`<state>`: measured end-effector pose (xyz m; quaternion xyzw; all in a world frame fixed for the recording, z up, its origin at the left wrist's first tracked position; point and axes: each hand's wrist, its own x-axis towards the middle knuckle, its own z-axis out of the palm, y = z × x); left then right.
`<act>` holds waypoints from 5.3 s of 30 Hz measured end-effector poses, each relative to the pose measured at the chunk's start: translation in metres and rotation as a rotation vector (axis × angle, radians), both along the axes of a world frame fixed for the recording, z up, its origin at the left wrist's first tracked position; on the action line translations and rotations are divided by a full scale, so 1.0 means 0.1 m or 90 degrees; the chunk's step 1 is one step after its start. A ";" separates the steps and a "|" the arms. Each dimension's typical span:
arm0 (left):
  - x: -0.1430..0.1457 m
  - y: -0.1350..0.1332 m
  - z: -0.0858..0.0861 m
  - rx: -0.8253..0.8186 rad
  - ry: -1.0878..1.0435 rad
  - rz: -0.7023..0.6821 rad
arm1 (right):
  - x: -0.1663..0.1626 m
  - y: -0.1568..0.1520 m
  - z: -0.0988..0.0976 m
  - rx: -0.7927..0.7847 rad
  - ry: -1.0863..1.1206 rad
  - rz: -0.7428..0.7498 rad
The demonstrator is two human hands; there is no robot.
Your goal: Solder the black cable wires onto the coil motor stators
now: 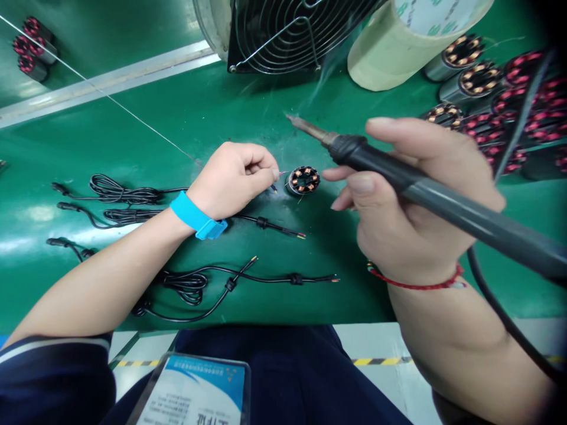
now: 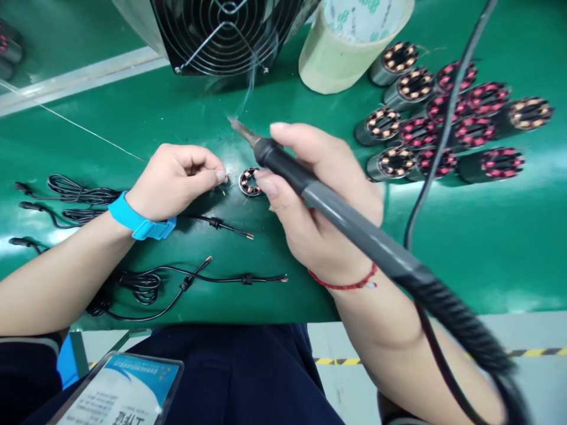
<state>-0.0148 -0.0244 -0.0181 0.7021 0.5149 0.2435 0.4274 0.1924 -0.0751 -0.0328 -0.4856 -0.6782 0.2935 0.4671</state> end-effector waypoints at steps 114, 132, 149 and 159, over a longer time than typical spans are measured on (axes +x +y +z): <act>0.04 -0.07 -0.13 0.344 0.089 -0.047 | 0.04 0.08 0.11 0.163 0.016 -0.098; 0.07 -0.08 -0.10 0.333 0.093 -0.031 | 0.00 0.02 0.14 0.141 0.004 -0.102; 0.06 -0.06 -0.15 0.356 0.058 -0.025 | -0.01 0.11 0.10 0.159 -0.018 0.022; 0.08 -0.07 -0.07 0.316 0.086 -0.025 | -0.15 0.18 0.00 0.022 -0.040 0.065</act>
